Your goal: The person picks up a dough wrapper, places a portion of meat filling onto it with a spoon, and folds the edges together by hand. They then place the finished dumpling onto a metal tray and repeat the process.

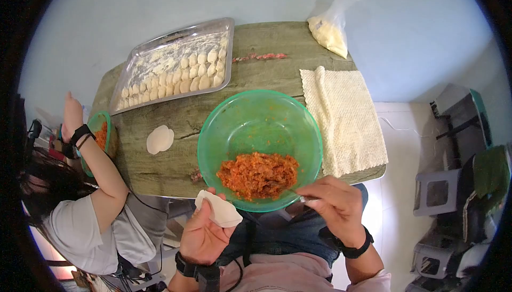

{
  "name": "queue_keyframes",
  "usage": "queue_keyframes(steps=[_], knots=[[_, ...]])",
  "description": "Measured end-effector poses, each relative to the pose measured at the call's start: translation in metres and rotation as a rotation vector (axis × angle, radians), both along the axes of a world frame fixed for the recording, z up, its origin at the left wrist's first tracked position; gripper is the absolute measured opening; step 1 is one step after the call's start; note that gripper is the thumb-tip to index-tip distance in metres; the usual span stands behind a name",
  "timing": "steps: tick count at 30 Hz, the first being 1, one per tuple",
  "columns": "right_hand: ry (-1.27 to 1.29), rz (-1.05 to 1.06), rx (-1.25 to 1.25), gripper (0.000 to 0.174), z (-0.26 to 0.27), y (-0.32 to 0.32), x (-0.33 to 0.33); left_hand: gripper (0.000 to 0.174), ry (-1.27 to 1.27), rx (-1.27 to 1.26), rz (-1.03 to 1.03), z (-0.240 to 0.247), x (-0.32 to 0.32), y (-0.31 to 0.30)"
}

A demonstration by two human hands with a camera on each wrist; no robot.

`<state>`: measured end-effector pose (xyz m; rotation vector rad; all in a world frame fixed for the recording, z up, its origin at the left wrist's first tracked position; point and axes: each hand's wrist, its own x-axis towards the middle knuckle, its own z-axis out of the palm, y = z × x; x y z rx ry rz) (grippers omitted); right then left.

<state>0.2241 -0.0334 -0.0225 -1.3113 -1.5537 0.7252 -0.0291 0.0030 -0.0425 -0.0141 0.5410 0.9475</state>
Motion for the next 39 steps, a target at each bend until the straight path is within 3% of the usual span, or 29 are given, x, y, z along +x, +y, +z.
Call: queue_keyframes(steps=[3,5,12,24,29,39], knots=[[-0.05,-0.15,0.057,0.014,0.003,-0.003,0.0,0.03,0.004,0.043,-0.033,-0.004,0.0,0.001],[-0.164,-0.135,0.059,0.014,0.004,-0.001,-0.005,0.031,0.026,0.024,-0.043,-0.005,0.003,0.002],[-0.177,0.003,-0.042,0.019,0.001,0.011,-0.012,0.032,0.083,0.034,-0.089,-0.008,0.005,0.002],[0.057,0.112,-0.211,0.023,-0.004,0.019,0.008,0.032,0.079,0.035,-0.05,-0.013,0.006,0.0],[0.193,0.053,-0.281,0.031,-0.009,0.02,0.009,0.032,0.092,0.021,-0.041,-0.011,0.008,0.0],[0.447,-0.117,-0.433,0.027,-0.001,0.019,-0.007,0.031,0.084,0.026,-0.033,-0.012,0.008,0.001]])
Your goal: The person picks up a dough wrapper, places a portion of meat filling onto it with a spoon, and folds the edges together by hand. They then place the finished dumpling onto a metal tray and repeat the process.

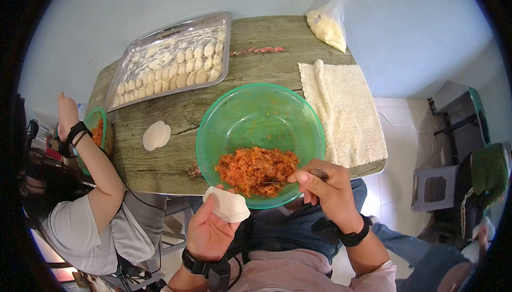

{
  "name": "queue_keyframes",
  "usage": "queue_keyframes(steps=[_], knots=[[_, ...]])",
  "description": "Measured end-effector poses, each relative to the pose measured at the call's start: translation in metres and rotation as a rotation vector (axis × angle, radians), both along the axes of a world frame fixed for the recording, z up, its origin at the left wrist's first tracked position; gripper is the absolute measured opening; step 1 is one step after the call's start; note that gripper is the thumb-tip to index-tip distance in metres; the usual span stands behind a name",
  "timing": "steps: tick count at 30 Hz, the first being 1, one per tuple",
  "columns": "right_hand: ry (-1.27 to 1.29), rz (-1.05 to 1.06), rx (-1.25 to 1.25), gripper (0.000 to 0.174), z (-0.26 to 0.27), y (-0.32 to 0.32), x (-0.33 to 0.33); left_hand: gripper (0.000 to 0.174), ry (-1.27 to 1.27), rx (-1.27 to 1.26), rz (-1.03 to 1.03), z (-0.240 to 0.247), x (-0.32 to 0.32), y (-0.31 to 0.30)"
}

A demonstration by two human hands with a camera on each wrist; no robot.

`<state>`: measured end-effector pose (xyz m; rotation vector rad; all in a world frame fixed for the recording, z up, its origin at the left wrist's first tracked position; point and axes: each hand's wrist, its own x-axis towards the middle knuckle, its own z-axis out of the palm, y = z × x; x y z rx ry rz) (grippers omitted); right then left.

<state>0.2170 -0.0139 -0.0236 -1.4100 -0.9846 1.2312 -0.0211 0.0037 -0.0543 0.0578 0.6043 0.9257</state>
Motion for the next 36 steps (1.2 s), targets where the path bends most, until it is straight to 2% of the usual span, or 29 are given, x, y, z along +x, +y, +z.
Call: queue_keyframes(steps=[9,15,17,22,25,27,32,34,36], knots=[[0.112,-0.071,-0.106,0.023,0.002,0.005,-0.017,0.033,0.015,-0.002,-0.01,0.0,-0.001,0.001],[0.277,-0.167,-0.157,0.022,0.001,0.006,-0.009,0.038,0.046,0.057,-0.041,0.009,-0.003,0.002],[0.369,-0.219,-0.123,0.023,-0.001,0.004,-0.006,0.04,0.058,0.069,-0.039,0.018,-0.002,0.002],[0.418,-0.278,-0.044,0.023,-0.005,0.003,0.0,0.045,0.052,0.096,-0.063,0.03,0.004,0.001],[0.435,-0.308,-0.002,0.023,-0.006,0.001,0.005,0.047,-0.017,0.076,-0.11,0.036,0.011,0.005],[0.443,-0.324,0.016,0.023,-0.006,-0.001,0.007,0.047,-0.152,0.044,-0.1,0.037,0.014,0.006],[0.527,-0.412,0.086,0.025,-0.002,-0.007,0.008,0.048,-0.109,0.043,-0.107,0.038,0.022,0.003],[0.518,-0.39,0.125,0.026,0.008,-0.011,0.005,0.048,-0.066,0.031,-0.113,0.038,0.024,0.003],[0.507,-0.366,0.162,0.028,0.013,-0.017,0.002,0.049,-0.141,0.044,-0.169,0.036,0.024,0.003]])
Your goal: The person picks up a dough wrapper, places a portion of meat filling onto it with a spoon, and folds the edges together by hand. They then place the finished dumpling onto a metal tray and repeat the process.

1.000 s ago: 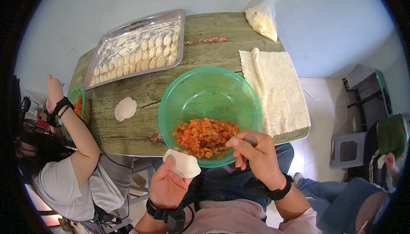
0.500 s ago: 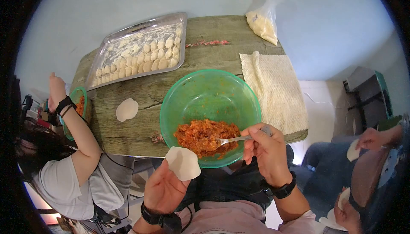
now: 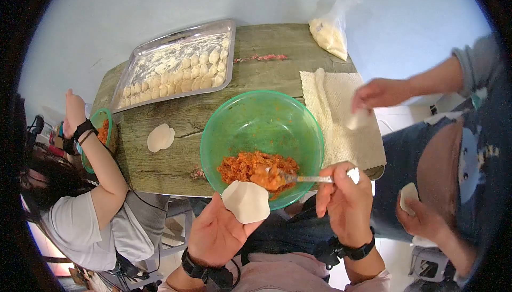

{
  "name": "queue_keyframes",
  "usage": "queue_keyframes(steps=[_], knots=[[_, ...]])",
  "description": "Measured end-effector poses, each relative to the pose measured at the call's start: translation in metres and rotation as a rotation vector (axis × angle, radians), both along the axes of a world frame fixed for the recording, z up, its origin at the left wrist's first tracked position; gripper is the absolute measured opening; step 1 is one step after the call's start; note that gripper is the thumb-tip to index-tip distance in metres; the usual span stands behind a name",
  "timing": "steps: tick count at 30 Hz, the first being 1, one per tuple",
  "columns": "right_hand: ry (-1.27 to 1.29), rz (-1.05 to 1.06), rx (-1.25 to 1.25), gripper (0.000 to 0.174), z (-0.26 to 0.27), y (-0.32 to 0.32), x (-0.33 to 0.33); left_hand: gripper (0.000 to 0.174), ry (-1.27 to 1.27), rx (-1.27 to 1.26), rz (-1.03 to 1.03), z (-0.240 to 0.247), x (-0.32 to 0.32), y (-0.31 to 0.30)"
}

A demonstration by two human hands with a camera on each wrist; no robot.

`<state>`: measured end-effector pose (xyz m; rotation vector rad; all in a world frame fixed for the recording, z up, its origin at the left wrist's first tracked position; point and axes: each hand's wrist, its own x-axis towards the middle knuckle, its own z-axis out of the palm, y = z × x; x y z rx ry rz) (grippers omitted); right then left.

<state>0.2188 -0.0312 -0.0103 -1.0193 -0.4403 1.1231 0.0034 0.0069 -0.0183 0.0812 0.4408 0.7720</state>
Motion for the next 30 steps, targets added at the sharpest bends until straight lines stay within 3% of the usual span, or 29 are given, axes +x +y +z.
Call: queue_keyframes(steps=[4,6,7,8,10,14,20,22,27,30], knots=[[-0.095,0.076,0.069,0.029,0.005,-0.014,-0.01,0.051,0.06,0.026,-0.013,0.006,0.005,0.0],[-0.537,0.144,0.243,0.028,0.0,-0.018,-0.012,0.052,0.052,0.041,-0.045,0.008,0.006,-0.001],[-0.722,0.227,0.245,0.02,0.0,-0.023,-0.007,0.052,0.053,0.04,-0.043,0.009,0.005,-0.001],[-0.721,0.228,0.246,0.02,0.002,-0.023,-0.006,0.053,0.051,0.036,-0.053,0.01,0.006,-0.001],[-1.178,0.399,0.408,0.025,0.009,-0.023,-0.005,0.053,0.048,0.032,-0.062,0.01,0.005,-0.002],[-1.22,0.461,0.36,0.025,0.007,-0.031,-0.006,0.049,-0.019,0.016,-0.047,-0.001,0.004,-0.003],[-1.048,0.287,0.302,0.019,0.017,-0.036,-0.004,0.049,0.007,0.024,-0.026,0.003,0.004,-0.006],[-1.126,0.409,0.374,0.018,0.018,-0.034,-0.004,0.048,0.011,0.023,-0.032,0.004,0.004,-0.006],[-1.19,0.393,0.433,0.02,0.02,-0.035,-0.003,0.046,0.005,0.011,-0.054,0.001,0.003,-0.008],[-1.105,0.353,0.448,0.021,0.022,-0.037,-0.006,0.046,0.021,0.041,-0.062,0.002,0.002,-0.009]])
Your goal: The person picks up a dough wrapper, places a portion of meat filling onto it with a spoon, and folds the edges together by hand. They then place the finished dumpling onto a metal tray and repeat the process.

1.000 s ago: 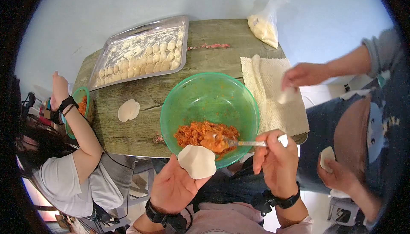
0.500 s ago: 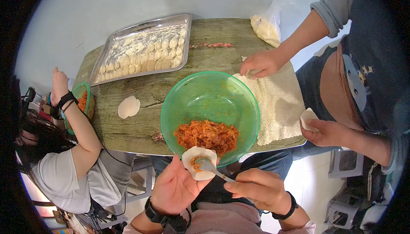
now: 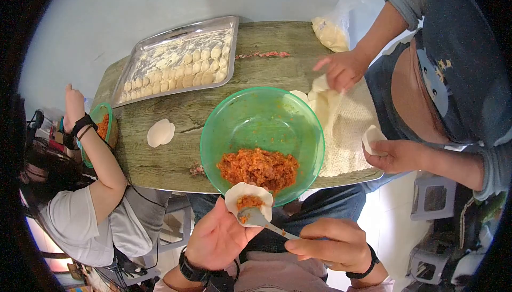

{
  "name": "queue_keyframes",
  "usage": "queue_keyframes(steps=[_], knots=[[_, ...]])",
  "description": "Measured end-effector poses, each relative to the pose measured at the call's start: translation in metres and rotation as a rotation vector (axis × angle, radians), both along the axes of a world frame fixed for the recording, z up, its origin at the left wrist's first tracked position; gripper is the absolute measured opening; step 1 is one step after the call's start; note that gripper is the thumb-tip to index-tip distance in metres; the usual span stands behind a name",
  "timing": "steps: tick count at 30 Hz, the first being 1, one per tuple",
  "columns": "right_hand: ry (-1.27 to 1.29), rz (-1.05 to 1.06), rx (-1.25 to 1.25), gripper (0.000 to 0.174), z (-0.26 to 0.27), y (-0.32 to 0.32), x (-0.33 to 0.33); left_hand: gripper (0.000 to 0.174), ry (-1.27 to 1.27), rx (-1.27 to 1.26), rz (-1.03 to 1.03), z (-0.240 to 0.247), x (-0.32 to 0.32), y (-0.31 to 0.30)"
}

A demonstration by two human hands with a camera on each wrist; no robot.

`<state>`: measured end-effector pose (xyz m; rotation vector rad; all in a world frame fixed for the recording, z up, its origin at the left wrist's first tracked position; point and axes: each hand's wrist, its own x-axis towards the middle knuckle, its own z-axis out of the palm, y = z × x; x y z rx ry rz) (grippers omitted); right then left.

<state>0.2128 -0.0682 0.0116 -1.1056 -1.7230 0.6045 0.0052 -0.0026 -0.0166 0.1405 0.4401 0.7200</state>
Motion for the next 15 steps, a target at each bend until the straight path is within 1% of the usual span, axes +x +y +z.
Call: queue_keyframes(steps=[2,6,8,11,12,15], knots=[[-0.1,0.024,-0.013,0.021,-0.001,0.002,-0.003,0.046,0.009,0.0,-0.013,0.002,0.001,-0.001],[-0.103,0.021,-0.009,0.023,-0.002,0.002,-0.001,0.045,0.029,0.009,-0.04,0.003,0.001,0.0],[-0.115,0.001,0.04,0.024,0.0,0.001,0.0,0.045,0.026,0.017,-0.044,0.004,0.001,0.0],[-0.171,-0.009,-0.006,0.022,-0.002,0.003,-0.002,0.045,0.022,0.025,-0.049,0.002,0.001,0.0],[-0.17,-0.005,-0.004,0.022,-0.001,0.001,0.001,0.046,0.021,0.027,-0.053,0.002,0.001,0.001],[-0.053,-0.021,0.018,0.022,0.001,-0.009,0.009,0.046,0.063,0.009,-0.031,0.005,0.0,0.0]])
